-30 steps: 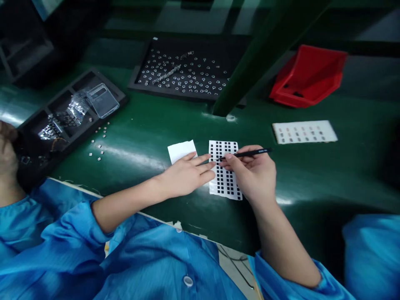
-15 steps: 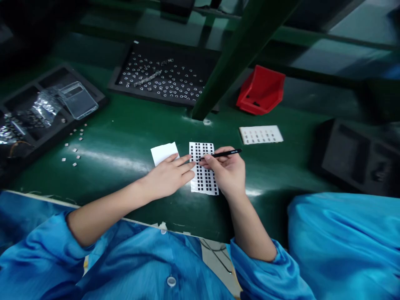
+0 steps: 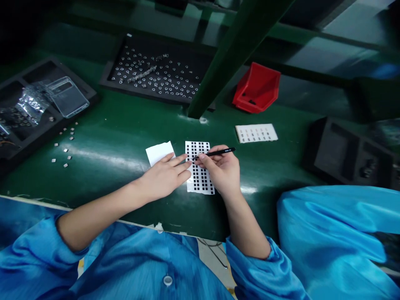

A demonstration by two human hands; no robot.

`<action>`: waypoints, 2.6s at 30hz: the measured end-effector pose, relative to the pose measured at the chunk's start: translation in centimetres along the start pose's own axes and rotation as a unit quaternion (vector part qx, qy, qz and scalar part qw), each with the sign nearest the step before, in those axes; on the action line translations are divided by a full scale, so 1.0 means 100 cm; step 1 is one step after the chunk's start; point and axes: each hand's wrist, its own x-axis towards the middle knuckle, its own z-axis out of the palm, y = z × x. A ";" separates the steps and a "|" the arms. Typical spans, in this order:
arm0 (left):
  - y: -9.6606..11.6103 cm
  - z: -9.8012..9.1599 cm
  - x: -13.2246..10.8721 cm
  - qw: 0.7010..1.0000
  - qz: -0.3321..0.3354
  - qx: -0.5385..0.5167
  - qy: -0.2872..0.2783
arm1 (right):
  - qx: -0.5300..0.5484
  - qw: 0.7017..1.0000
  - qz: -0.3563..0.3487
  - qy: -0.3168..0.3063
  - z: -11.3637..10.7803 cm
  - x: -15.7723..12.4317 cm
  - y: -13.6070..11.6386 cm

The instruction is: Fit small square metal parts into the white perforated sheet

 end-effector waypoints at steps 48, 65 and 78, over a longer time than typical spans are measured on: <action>-0.027 -0.013 0.001 0.563 -0.257 -0.751 0.230 | 0.136 0.979 -0.059 -0.140 0.027 0.008 -0.053; -0.021 -0.033 0.002 0.580 -0.335 -0.727 0.147 | 0.140 0.984 -0.066 -0.093 0.028 0.001 -0.051; -0.018 -0.028 0.003 0.413 -0.305 -0.840 0.175 | 0.173 0.981 -0.087 -0.023 0.045 -0.011 -0.045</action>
